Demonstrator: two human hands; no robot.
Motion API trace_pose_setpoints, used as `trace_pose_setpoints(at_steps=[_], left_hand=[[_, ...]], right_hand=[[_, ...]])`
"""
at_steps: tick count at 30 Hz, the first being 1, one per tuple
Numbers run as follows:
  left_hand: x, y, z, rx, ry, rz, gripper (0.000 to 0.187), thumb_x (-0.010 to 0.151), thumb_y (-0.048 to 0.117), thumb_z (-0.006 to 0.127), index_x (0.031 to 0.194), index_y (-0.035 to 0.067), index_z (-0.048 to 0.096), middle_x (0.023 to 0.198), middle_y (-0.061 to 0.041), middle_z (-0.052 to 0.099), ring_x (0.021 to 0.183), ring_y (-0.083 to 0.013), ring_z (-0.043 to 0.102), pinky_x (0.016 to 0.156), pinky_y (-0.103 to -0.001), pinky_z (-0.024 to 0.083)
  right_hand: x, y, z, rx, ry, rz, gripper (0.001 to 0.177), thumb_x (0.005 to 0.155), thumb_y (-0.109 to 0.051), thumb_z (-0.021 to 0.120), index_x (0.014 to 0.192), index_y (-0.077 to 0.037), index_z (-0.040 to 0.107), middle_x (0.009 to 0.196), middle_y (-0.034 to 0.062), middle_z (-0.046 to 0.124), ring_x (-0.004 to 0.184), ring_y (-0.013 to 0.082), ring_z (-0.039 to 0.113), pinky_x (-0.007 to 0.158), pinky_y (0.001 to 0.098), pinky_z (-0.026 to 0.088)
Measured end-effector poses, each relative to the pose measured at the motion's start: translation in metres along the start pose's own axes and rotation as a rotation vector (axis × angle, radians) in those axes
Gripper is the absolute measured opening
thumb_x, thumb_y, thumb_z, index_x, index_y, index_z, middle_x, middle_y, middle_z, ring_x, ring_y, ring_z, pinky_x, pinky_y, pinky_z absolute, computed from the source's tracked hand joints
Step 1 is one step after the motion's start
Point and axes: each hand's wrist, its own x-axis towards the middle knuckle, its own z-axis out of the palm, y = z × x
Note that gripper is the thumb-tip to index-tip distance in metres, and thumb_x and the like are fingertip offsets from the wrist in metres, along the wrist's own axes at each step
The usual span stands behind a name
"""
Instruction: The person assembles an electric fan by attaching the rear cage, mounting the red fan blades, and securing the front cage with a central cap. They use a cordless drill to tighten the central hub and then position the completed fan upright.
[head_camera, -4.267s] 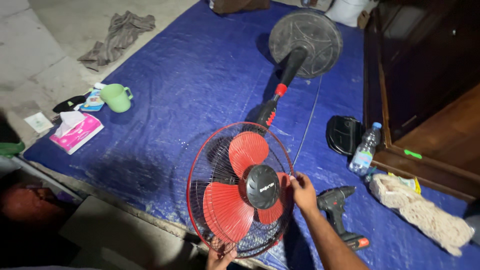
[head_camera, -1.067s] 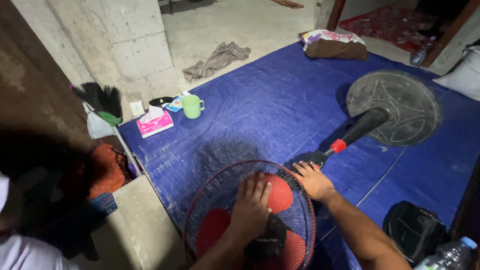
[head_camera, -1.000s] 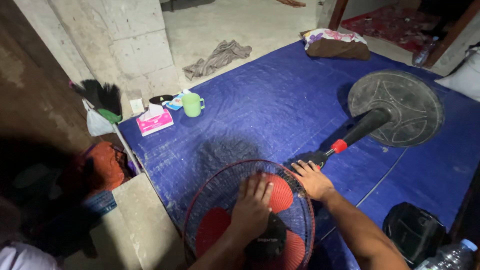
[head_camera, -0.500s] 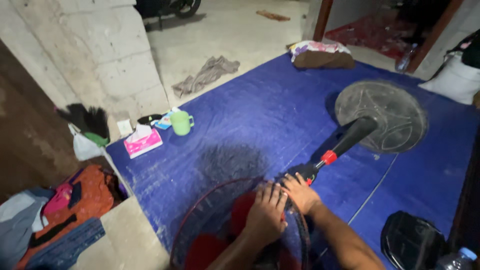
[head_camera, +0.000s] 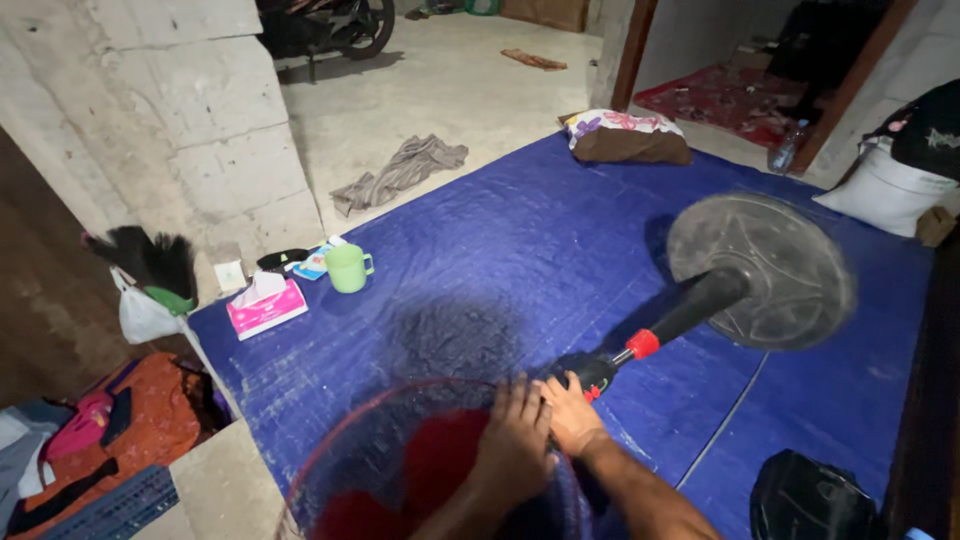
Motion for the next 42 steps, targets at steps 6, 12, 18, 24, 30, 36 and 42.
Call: trace_pose_setpoints(at_steps=[6,12,18,24,30,36,42], left_hand=[[-0.003,-0.017,-0.018,0.153,0.272,0.033,0.071,0.083,0.021,0.066,0.143,-0.014,0.049,0.149,-0.031,0.051,0.144,-0.0490,0.041,0.125,-0.057,0.025],[0.009,-0.033,-0.064,0.383,0.348,-0.068,0.067,0.091,0.017,0.057,0.154,0.000,0.042,0.164,-0.020,0.039,0.156,-0.0373,0.032,0.127,-0.050,0.024],[0.035,-0.034,-0.125,0.291,0.563,-0.045,0.066,0.092,0.022,0.057,0.149,-0.007,0.041,0.159,-0.028,0.033,0.151,-0.0456,0.026,0.121,-0.065,0.016],[0.062,-0.021,-0.161,0.452,0.521,-0.120,0.064,0.096,0.024,0.051,0.154,-0.002,0.042,0.164,-0.024,0.033,0.154,-0.0400,0.028,0.124,-0.060,0.020],[0.098,-0.015,-0.199,0.595,0.504,-0.102,0.064,0.095,0.026,0.048,0.155,0.000,0.044,0.166,-0.021,0.032,0.155,-0.0383,0.026,0.125,-0.056,0.020],[0.138,-0.015,-0.236,0.616,0.535,0.049,0.065,0.099,0.030,0.049,0.155,-0.001,0.044,0.166,-0.020,0.031,0.157,-0.0378,0.023,0.128,-0.055,0.017],[0.163,-0.002,-0.267,0.560,0.561,0.168,0.076,0.094,0.041,0.058,0.155,-0.003,0.044,0.167,-0.022,0.027,0.157,-0.0389,0.020,0.128,-0.056,0.013]], right_hand=[[0.027,-0.015,-0.027,-0.085,0.230,0.060,0.051,0.081,-0.031,0.069,0.125,-0.007,0.064,0.126,0.0152,0.057,0.121,0.0347,0.049,0.108,0.0625,0.035],[0.058,-0.015,-0.098,0.081,0.170,0.284,0.064,0.061,-0.039,0.085,0.114,-0.009,0.064,0.114,0.0121,0.056,0.115,0.0329,0.050,0.097,0.0547,0.038],[0.071,-0.015,-0.176,0.085,0.467,0.409,0.068,0.059,-0.034,0.088,0.118,-0.016,0.061,0.107,0.0111,0.056,0.107,0.0327,0.053,0.090,0.0552,0.041],[0.085,-0.003,-0.207,0.076,0.614,0.493,0.058,0.069,-0.030,0.075,0.124,-0.015,0.062,0.103,0.0119,0.057,0.100,0.0343,0.053,0.081,0.0560,0.043],[0.109,0.018,-0.220,0.037,0.731,0.586,0.037,0.090,-0.026,0.059,0.123,-0.009,0.063,0.107,0.0136,0.057,0.101,0.0362,0.053,0.079,0.0543,0.044],[0.125,0.032,-0.260,0.262,0.821,0.694,0.042,0.095,-0.032,0.057,0.129,-0.005,0.057,0.108,0.0142,0.057,0.102,0.0376,0.052,0.075,0.0582,0.043],[0.126,0.051,-0.298,0.378,0.945,0.687,0.050,0.094,-0.038,0.062,0.132,-0.007,0.055,0.113,0.0156,0.057,0.106,0.0386,0.051,0.076,0.0591,0.042]])
